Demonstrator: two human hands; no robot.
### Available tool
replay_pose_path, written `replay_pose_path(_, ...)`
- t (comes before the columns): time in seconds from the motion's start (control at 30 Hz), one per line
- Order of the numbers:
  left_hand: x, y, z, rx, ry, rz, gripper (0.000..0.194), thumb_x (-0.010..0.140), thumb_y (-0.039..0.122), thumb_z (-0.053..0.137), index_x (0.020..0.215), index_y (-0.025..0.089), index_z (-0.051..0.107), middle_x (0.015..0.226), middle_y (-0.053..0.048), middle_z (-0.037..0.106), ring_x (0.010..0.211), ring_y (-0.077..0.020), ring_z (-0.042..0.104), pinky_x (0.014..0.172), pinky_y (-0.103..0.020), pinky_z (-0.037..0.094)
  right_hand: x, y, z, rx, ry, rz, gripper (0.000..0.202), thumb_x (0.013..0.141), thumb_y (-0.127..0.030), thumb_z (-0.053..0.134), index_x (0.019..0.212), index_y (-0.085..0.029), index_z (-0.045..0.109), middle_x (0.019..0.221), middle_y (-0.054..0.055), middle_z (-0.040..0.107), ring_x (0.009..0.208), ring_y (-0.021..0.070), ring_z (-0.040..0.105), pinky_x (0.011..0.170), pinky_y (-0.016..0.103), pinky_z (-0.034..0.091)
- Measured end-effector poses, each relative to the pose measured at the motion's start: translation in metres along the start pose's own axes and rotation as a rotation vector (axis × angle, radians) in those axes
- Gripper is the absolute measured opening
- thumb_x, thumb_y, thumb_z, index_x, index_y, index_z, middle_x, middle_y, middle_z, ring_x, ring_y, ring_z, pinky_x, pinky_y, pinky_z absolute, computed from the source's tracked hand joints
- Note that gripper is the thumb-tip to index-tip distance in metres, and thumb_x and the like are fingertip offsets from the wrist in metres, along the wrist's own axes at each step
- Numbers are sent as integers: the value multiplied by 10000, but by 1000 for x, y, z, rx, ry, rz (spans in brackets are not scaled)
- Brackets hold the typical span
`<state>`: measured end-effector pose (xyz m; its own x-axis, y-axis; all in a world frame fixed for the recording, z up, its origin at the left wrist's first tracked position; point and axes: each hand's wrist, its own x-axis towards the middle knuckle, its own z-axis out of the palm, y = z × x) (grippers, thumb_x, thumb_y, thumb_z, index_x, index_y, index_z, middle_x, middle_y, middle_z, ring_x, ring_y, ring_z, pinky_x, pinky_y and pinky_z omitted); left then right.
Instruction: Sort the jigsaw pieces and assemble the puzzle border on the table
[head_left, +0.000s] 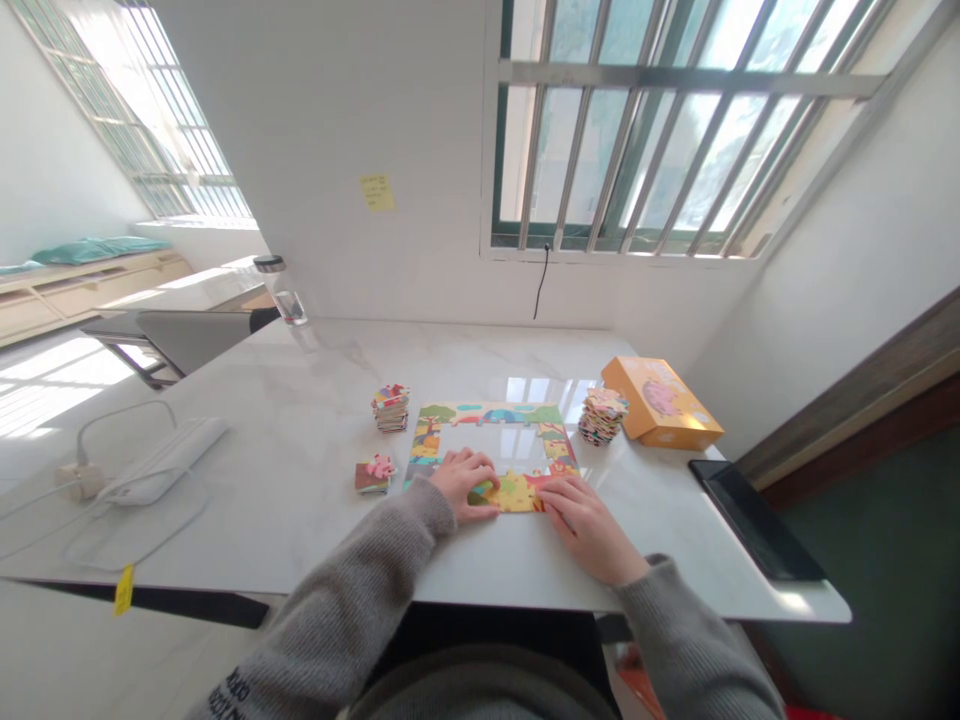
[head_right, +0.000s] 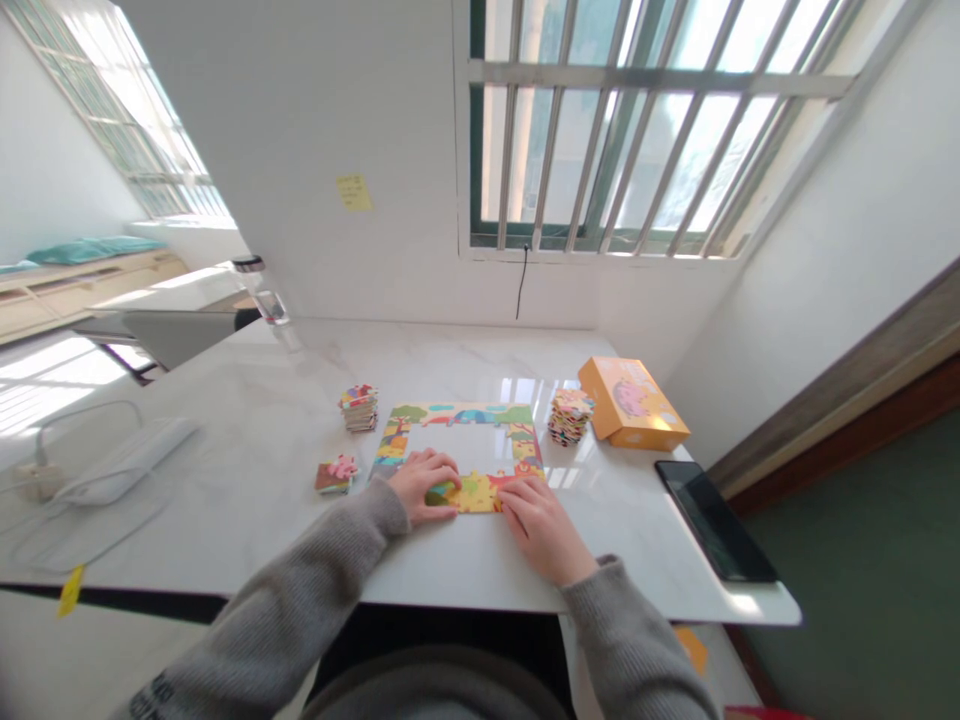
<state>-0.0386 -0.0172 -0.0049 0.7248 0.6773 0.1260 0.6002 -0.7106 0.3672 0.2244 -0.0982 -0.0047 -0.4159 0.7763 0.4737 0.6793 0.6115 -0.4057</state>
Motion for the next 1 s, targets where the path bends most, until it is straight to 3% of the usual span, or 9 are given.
replay_pose_path(0.53,-2,1,-6,-9,-13,10,315,755,400,766,1010,251,657,1150,-33,624,1056,-248,523,954,-438,376,-1,-5,1,-84,-26,12,278,956,-164,502,1168,-253,658,1140,102,650,1090,264,580,961,489,539)
replay_pose_path(1.0,1,2,3,-31,28,10,320,746,384,753,1013,236,658,1115,-56,615,1057,-258,523,937,-434,372,0,-8,0,-133,-96,22,269,946,-180,533,1196,-242,611,1188,98,631,1123,271,546,989,487,518)
